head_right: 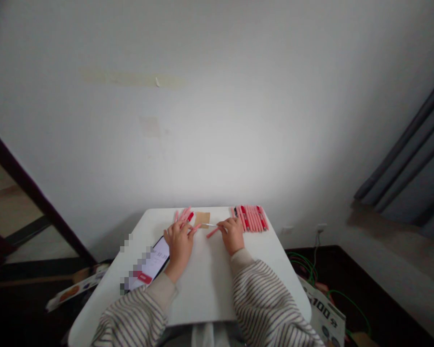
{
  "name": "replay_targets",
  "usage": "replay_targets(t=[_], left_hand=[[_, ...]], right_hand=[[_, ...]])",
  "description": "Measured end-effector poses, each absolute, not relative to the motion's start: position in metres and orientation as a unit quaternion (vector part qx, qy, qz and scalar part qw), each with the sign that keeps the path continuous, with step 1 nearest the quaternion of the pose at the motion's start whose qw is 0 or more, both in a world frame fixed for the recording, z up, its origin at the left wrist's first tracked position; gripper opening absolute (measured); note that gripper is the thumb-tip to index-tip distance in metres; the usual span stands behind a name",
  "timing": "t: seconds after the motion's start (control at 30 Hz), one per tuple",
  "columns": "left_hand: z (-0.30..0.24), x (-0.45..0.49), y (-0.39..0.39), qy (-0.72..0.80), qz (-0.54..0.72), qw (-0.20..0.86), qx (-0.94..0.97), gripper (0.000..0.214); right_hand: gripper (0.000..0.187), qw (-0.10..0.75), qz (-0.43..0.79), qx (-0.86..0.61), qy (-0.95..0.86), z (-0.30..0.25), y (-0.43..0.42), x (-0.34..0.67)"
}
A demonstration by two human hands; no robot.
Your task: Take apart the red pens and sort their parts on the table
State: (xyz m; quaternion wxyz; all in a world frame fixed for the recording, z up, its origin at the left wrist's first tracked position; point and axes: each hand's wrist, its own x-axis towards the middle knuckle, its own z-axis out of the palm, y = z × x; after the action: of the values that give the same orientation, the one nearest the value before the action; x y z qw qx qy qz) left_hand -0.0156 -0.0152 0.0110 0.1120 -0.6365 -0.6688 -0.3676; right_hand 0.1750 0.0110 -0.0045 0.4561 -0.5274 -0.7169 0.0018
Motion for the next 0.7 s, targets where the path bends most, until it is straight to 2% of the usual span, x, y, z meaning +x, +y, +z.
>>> replay_targets(t=[0.7], left_hand=[[0.0136,-0.0147,-0.0169,-0.66,-0.34,0.116,-0.66,0.015]], right_hand=[[0.012,0.452,-0.015,-0.533,-0.715,-0.0062,0.0129,0.1752]])
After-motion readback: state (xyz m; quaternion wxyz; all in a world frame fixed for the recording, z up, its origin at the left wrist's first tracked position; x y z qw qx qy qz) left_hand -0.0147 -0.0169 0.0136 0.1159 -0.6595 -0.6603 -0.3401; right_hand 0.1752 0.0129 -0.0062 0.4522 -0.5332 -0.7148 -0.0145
